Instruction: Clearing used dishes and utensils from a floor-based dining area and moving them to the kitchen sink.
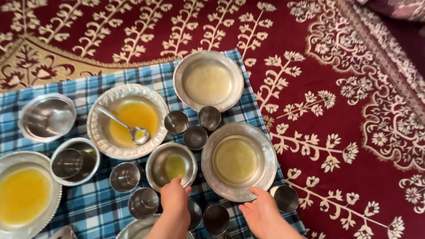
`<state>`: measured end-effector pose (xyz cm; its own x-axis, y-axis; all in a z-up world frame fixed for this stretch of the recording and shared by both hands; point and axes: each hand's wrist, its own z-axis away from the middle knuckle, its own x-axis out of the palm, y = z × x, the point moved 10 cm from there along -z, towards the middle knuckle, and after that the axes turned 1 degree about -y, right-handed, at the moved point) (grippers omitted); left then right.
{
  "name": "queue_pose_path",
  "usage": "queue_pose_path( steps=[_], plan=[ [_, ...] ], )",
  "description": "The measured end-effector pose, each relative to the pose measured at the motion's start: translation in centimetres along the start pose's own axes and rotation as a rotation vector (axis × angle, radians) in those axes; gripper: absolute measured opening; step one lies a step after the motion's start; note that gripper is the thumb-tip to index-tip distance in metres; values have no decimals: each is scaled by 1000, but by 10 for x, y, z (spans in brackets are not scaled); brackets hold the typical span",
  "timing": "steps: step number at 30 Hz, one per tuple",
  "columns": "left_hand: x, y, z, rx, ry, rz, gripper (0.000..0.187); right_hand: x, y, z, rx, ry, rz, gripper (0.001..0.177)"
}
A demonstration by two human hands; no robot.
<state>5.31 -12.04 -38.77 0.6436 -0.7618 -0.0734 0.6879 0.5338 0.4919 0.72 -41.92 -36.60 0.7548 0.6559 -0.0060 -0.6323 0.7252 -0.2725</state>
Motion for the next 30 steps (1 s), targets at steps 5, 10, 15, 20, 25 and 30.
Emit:
queue_pose_path(
  steps=[5, 10, 15, 20, 25, 30],
  plan=[
    [-6, 22, 20, -87, 243, -124, 38, 1, 32, -44, 99, -47, -90, 73],
    [-23, 12, 6, -133, 326, -73, 35, 7, 59, -82, 132, -173, -158, 47],
    [-28, -3, -6, -213, 409, 33, 32, 10, 61, -87, 60, -194, -155, 33],
    [-24, -21, -5, -286, 459, 120, 30, 18, 40, -44, -64, -155, -160, 39],
    [-10, -23, -9, -201, 318, 205, 33, 25, 24, -30, -110, -161, -219, 42],
    [-6, -6, 22, -193, 335, 318, 35, 22, 14, -14, -104, -87, -237, 44]
  ],
)
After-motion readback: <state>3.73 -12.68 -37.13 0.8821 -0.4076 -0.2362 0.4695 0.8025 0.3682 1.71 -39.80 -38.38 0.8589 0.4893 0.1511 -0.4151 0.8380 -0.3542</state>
